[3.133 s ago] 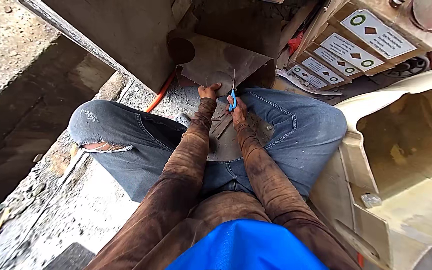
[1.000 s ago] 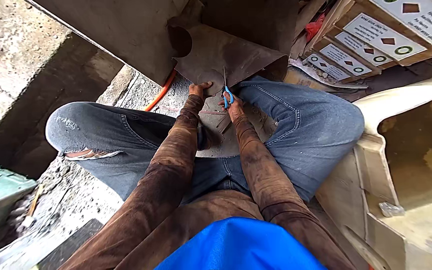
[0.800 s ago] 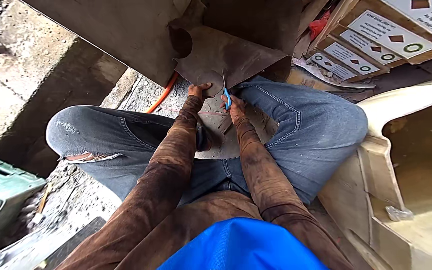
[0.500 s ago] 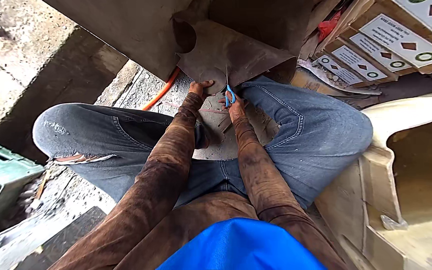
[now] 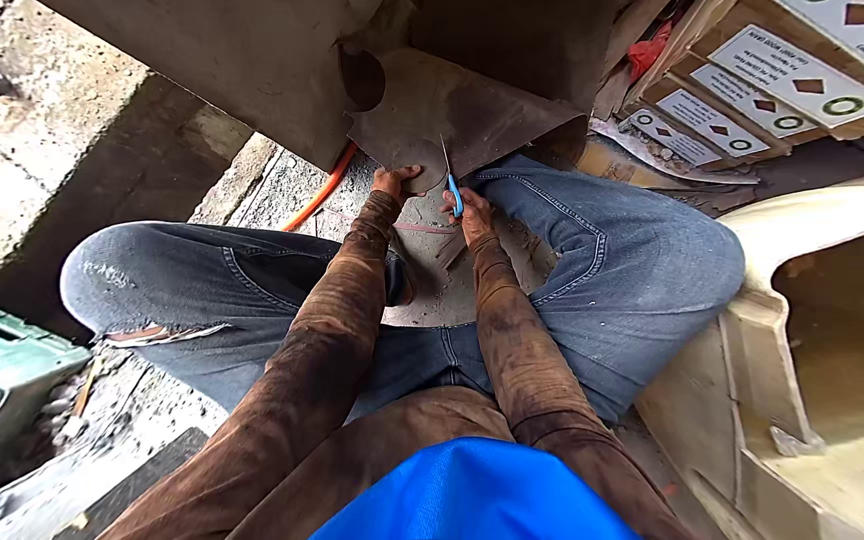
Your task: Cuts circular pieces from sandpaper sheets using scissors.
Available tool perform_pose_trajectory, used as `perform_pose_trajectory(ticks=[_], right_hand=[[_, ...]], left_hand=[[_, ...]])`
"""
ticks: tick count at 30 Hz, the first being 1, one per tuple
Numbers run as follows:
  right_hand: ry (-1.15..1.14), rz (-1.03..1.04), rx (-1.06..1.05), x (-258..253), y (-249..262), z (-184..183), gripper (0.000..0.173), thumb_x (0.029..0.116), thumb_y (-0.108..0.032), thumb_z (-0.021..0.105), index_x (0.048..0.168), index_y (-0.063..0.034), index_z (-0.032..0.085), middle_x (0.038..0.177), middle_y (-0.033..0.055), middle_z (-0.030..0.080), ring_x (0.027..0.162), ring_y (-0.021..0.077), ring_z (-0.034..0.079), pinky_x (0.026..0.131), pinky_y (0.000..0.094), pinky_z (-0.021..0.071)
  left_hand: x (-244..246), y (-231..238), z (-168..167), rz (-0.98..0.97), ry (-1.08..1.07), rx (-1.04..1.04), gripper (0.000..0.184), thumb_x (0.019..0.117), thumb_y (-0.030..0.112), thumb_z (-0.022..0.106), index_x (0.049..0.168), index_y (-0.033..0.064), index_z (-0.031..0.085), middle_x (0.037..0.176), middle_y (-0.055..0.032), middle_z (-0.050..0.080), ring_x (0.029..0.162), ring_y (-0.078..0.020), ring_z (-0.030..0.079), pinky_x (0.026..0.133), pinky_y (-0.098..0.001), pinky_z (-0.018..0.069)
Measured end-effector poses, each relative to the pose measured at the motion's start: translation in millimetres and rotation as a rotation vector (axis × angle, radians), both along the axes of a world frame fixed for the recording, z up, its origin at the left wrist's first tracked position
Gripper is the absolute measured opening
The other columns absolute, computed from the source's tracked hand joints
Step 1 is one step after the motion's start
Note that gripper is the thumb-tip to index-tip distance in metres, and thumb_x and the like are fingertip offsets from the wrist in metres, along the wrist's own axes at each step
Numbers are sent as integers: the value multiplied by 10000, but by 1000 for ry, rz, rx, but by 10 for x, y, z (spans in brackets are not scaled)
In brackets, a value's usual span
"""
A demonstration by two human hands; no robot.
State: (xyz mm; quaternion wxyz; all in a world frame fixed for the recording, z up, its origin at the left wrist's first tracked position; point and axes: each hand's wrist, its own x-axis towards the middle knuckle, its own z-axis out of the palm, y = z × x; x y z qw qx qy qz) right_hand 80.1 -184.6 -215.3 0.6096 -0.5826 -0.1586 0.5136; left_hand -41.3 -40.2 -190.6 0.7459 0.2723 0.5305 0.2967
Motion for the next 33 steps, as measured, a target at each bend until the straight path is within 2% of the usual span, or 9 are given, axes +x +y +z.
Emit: perform_pose_trajectory(ticks=[2, 5, 8, 12, 14, 20, 22, 29, 33], right_hand=[[36, 36, -9, 31, 38, -20, 258, 1049, -216, 571, 1152, 6, 655, 947, 83, 741, 692, 92, 661, 560, 222, 514], [86, 54, 1, 70, 113, -108, 296, 1052, -258, 556, 1176, -4, 642, 975, 95, 734, 721, 107, 671, 562, 229, 518], [106, 50, 3, 43, 128, -138, 274, 1044, -247, 574, 1155, -8, 650, 974, 97, 730, 731, 122, 679, 573, 239, 533], [66, 14, 48, 6, 101, -197, 198, 1014, -160, 623, 1083, 19, 673, 854, 82, 738, 651, 102, 660, 547, 226, 527], [70, 18, 56, -2, 82, -214, 183, 1002, -132, 632, 1099, 20, 664, 846, 68, 726, 648, 91, 646, 555, 223, 527], [129, 54, 27, 128, 159, -199, 238, 1047, -183, 528, 1152, 5, 627, 923, 80, 718, 714, 108, 663, 586, 232, 531], [146, 63, 44, 162, 197, -225, 249, 1033, -202, 537, 1146, -2, 633, 956, 82, 716, 748, 115, 666, 616, 243, 535], [158, -17, 75, 5, 211, -307, 225, 1037, -200, 555, 1089, 2, 639, 842, 66, 717, 657, 98, 652, 566, 228, 527], [81, -11, 65, 11, 196, -285, 163, 975, -134, 662, 1035, 17, 656, 768, 44, 697, 615, 77, 621, 545, 216, 515]], left_hand=[[-26, 11, -8, -17, -12, 5, 350, 902, -36, 669, 1223, -9, 532, 1002, -207, 699, 746, -314, 707, 573, -469, 603], [-63, 56, -4, -26, -4, 16, 327, 905, -35, 668, 1206, -13, 545, 984, -206, 705, 730, -311, 710, 559, -461, 604], [-90, 85, -27, -27, 7, 15, 326, 900, -37, 672, 1199, -13, 546, 973, -196, 709, 717, -300, 710, 552, -450, 603], [-63, 84, -96, -16, 4, -6, 330, 899, -34, 673, 1203, -6, 550, 983, -195, 706, 719, -299, 706, 549, -447, 599], [-65, 82, -113, -13, 5, -16, 335, 898, -29, 680, 1207, -7, 554, 985, -198, 709, 717, -298, 708, 547, -446, 599], [-64, 78, -95, -27, -19, -15, 309, 907, -33, 655, 1196, -14, 548, 966, -196, 710, 705, -292, 707, 540, -434, 598], [-57, 84, -48, -18, -8, -23, 316, 907, -32, 653, 1202, -18, 540, 958, -204, 702, 680, -287, 693, 526, -425, 588], [-63, 71, -90, -5, -20, -32, 318, 906, -33, 647, 1206, 1, 545, 987, -197, 701, 719, -293, 699, 537, -434, 587], [-60, 99, -112, -8, -20, -47, 323, 902, -28, 655, 1205, -3, 545, 983, -196, 703, 706, -286, 697, 537, -427, 587]])
